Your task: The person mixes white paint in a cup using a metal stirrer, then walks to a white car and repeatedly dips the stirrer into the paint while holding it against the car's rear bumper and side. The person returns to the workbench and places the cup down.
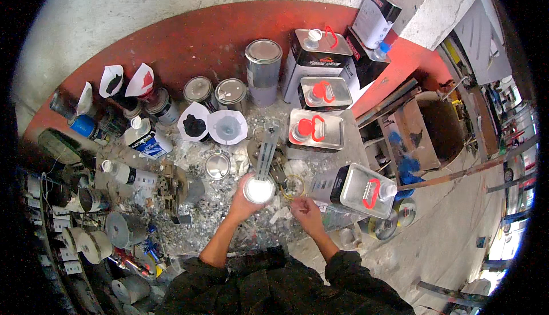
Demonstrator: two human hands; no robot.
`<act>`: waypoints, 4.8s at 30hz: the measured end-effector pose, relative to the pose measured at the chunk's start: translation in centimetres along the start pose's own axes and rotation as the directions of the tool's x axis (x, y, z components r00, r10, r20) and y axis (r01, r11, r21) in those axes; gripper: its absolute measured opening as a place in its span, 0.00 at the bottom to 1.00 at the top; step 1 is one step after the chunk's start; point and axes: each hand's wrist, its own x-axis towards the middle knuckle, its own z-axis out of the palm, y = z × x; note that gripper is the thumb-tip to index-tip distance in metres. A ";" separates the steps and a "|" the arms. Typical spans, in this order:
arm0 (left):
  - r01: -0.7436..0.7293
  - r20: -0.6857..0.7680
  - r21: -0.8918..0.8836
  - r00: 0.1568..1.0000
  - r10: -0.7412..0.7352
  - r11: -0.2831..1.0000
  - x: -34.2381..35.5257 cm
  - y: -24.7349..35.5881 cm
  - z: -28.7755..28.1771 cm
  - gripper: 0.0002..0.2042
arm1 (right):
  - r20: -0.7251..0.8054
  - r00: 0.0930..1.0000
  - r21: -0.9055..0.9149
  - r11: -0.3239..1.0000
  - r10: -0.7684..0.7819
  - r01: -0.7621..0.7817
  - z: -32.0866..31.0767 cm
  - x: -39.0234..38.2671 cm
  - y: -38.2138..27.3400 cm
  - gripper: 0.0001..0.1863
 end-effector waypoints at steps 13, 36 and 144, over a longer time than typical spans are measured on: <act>-0.102 -0.023 0.167 0.994 0.107 0.981 -1.6 -1.7 -0.5 0.47 | 0.047 0.999 0.029 1.000 0.001 -0.002 0.3 -1.0 0.9 0.17; 0.217 -0.224 -0.125 0.944 -0.240 0.968 -23.2 -1.6 -7.0 0.45 | 0.333 0.940 -0.083 0.995 0.077 -0.052 4.4 -6.4 1.5 0.09; -0.621 -0.502 -0.540 -0.303 -0.810 0.568 -78.2 -9.7 -73.8 0.18 | 0.417 0.102 0.554 0.341 -0.903 0.760 136.2 -36.2 -71.1 0.67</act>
